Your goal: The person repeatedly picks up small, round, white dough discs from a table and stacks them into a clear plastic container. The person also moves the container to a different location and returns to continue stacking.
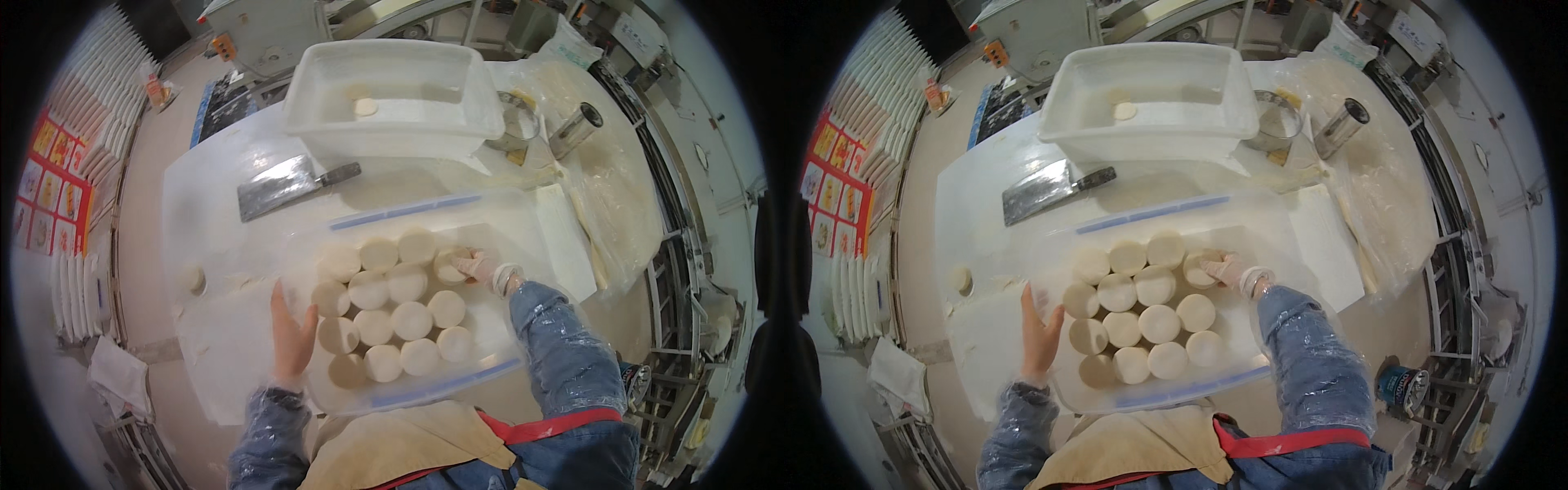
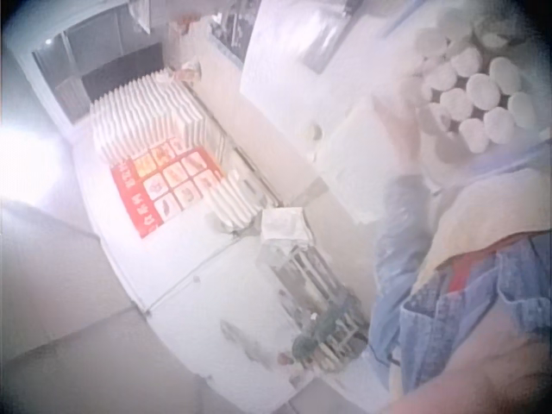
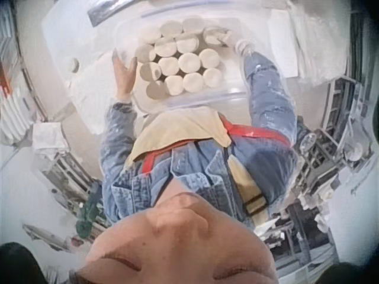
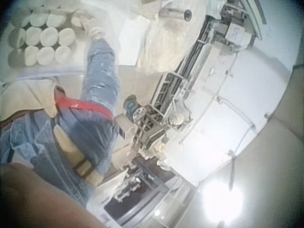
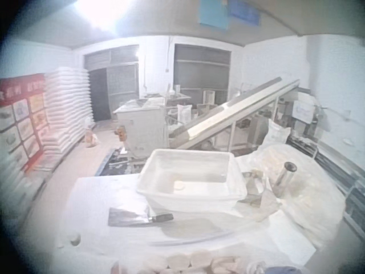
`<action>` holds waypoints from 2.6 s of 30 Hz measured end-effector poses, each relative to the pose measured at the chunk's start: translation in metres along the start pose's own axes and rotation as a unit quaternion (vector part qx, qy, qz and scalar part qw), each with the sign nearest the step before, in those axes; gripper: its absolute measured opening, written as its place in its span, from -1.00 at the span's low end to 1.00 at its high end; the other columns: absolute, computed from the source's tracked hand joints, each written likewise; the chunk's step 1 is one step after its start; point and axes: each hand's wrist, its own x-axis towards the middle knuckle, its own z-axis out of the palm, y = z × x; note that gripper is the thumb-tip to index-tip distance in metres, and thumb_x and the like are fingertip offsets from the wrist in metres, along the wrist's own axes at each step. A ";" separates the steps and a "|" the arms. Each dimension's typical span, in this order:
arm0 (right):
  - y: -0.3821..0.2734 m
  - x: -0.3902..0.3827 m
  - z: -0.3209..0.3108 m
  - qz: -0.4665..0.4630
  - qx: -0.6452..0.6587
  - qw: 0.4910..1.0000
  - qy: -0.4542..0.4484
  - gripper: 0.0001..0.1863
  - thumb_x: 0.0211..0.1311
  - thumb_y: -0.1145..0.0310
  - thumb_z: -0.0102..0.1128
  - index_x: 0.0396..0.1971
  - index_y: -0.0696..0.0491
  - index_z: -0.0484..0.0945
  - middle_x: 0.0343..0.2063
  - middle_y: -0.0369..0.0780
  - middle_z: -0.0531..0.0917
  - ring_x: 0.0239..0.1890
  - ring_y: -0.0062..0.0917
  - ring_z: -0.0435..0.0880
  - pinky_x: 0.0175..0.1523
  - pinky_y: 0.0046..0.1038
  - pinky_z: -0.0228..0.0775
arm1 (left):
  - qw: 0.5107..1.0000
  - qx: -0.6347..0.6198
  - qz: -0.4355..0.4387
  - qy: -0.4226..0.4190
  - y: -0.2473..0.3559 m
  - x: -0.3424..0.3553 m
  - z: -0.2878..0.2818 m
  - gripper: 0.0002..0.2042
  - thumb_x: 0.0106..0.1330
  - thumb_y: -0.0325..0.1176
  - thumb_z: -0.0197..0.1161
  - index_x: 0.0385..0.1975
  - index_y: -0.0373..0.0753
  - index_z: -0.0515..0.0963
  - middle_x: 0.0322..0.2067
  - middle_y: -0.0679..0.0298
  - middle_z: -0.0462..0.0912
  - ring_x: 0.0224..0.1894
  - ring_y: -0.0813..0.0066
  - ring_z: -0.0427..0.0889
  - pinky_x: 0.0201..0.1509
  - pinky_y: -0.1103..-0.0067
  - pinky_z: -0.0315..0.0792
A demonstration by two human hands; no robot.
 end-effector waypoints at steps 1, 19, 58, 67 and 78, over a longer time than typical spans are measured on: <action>-0.001 -0.002 0.003 -0.003 0.011 0.999 -0.031 -0.44 0.15 0.03 0.08 0.08 0.04 0.33 -0.13 -0.28 0.53 -0.11 -0.55 0.48 -0.05 -0.48 0.36 | 1.000 -0.026 -0.011 0.000 0.001 0.000 0.001 -0.42 0.21 -0.36 0.11 0.20 -0.41 0.06 0.13 -0.04 0.20 0.18 0.16 0.23 0.22 0.42 0.15; -0.152 -0.107 0.208 -0.238 -0.128 0.948 0.171 -0.83 0.15 0.41 0.09 -0.33 0.18 0.56 -0.42 -0.28 0.57 -0.34 -0.62 0.51 -0.22 -0.60 0.34 | 0.946 0.000 -0.324 0.020 -0.280 0.161 -0.202 -0.48 -0.12 -0.19 0.39 -0.16 -0.38 0.47 -0.11 0.01 0.51 -0.12 0.28 0.54 -0.11 0.52 0.42; -0.179 -0.098 0.420 -0.459 -0.131 0.876 0.069 -0.55 0.03 0.49 0.21 -0.01 0.07 0.40 -0.25 -0.25 0.46 -0.19 -0.54 0.47 -0.13 -0.54 0.35 | 0.593 -0.801 -0.075 -0.038 -0.098 -0.048 -0.178 -0.42 0.38 0.08 -0.39 0.10 -0.32 0.24 0.03 0.15 0.38 0.11 0.34 0.32 0.20 0.43 0.16; -0.142 -0.172 0.273 -0.347 0.040 0.926 0.141 -0.58 0.06 0.50 0.18 -0.02 0.14 0.42 -0.17 -0.23 0.53 -0.14 -0.55 0.49 -0.01 -0.51 0.37 | 0.743 -0.647 -0.013 -0.169 -0.026 -0.050 -0.127 -0.42 0.37 0.07 -0.29 0.18 -0.30 0.15 0.07 0.16 0.34 0.13 0.36 0.30 0.23 0.43 0.12; -0.011 -0.134 0.026 -0.129 0.235 0.961 0.069 -0.53 0.09 0.47 0.18 0.05 0.13 0.34 -0.14 -0.21 0.52 -0.10 -0.52 0.50 0.00 -0.53 0.39 | 0.912 -0.386 -0.110 0.083 0.021 -0.045 -0.030 -0.65 0.36 -0.26 -0.12 0.03 -0.35 0.32 -0.07 0.16 0.44 0.04 0.41 0.37 0.17 0.46 0.20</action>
